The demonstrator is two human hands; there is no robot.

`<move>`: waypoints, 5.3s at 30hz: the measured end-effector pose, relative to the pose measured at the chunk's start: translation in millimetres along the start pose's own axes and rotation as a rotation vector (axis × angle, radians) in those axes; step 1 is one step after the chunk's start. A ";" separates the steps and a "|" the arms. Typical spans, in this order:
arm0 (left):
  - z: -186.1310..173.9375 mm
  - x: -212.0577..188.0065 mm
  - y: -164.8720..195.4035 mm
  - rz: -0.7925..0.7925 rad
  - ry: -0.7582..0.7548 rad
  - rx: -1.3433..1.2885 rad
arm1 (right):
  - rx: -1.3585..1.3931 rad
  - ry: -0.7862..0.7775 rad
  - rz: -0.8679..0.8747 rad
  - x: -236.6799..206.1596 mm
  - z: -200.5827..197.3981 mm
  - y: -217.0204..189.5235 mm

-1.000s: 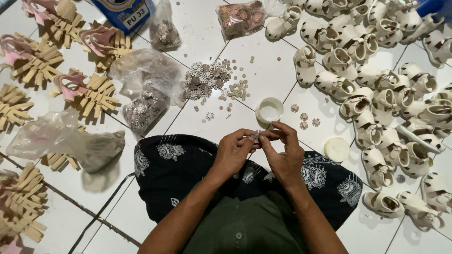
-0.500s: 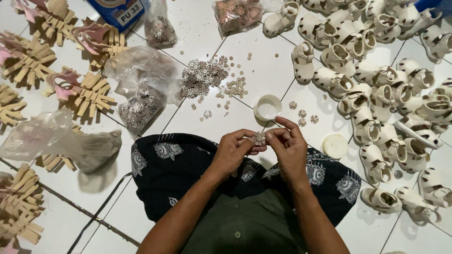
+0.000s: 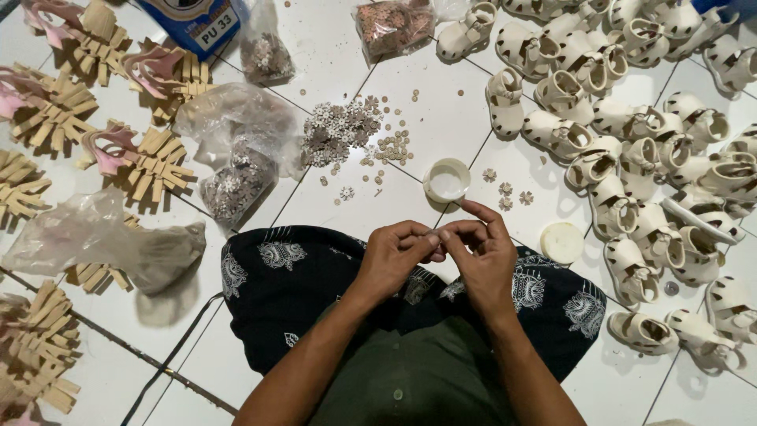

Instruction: The person sits on the floor and assembles small flower-shaped decorations by hand. They pick up individual flower pieces and circular bases, press them together, and place the finished units on the floor. The person also handles a plastic bag of components and a small container of adhesive.

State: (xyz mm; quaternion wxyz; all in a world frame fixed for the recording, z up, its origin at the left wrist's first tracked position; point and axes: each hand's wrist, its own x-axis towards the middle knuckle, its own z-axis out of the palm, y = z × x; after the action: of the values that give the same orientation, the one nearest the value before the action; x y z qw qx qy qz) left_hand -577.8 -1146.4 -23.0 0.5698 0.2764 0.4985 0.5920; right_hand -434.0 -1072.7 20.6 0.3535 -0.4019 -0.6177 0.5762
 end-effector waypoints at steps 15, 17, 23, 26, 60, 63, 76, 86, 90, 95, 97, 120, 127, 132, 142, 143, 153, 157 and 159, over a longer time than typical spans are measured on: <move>-5.0 -0.1 2.8 -0.069 -0.081 -0.173 | 0.083 -0.030 0.035 1.5 -5.3 9.1; -6.0 0.5 2.6 -0.108 -0.078 -0.163 | 0.094 -0.030 0.036 0.9 -6.3 11.9; -9.6 3.0 0.7 -0.142 -0.039 -0.210 | 0.035 0.029 0.043 -1.8 -9.3 20.2; -11.7 3.4 -3.6 -0.140 -0.029 -0.193 | 0.033 0.029 0.044 -3.4 -10.6 20.3; -2.1 -1.5 -16.3 -0.062 -0.011 -0.216 | 0.016 -0.026 0.065 -2.8 -10.2 21.9; 1.1 -1.4 -16.6 -0.045 -0.006 -0.174 | 0.017 -0.040 0.067 -3.6 -9.4 22.3; -2.0 -1.6 -23.2 -0.095 -0.048 -0.054 | 0.119 -0.060 0.142 -7.5 -14.0 31.9; 4.8 1.2 -20.2 -0.144 -0.018 -0.012 | 0.129 -0.054 0.113 -4.5 -21.4 42.1; 6.9 1.6 -19.7 -0.192 -0.003 -0.054 | 0.162 -0.066 0.096 -4.8 -22.7 44.6; 8.6 2.0 -16.0 -0.184 -0.021 -0.039 | 0.179 -0.078 0.115 -4.7 -25.9 39.7; 8.5 0.6 -13.7 -0.189 -0.018 -0.018 | 0.145 -0.066 0.143 -5.0 -26.6 37.0; -4.5 4.7 -34.6 -0.248 0.048 0.059 | -0.254 0.281 0.040 73.1 -76.8 64.9; -21.1 1.9 -36.6 -0.275 0.096 0.124 | -0.537 0.356 0.042 115.4 -67.6 90.7; -26.2 4.2 -38.0 -0.238 0.127 0.159 | -0.594 0.339 0.050 115.6 -71.3 88.3; -22.8 4.1 -36.7 -0.273 0.123 0.229 | -0.539 0.388 0.130 109.2 -74.0 91.6; -23.1 4.0 -36.0 -0.264 0.123 0.225 | -0.552 0.391 0.131 109.1 -74.1 92.3; -20.8 3.7 -30.4 -0.270 0.125 0.227 | -0.461 0.362 0.259 106.3 -70.1 86.8; -18.8 5.4 -27.8 -0.312 0.119 0.238 | -0.563 0.357 0.149 105.1 -72.6 89.3; -18.0 5.7 -28.3 -0.331 0.121 0.239 | -0.573 0.364 0.133 103.4 -72.9 88.5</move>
State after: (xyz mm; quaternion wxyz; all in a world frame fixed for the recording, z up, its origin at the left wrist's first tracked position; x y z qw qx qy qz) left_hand -583.8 -1150.1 -56.4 0.5915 0.2203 0.6372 0.4423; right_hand -404.7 -946.9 -64.0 0.2923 -0.6204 -0.6536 0.3201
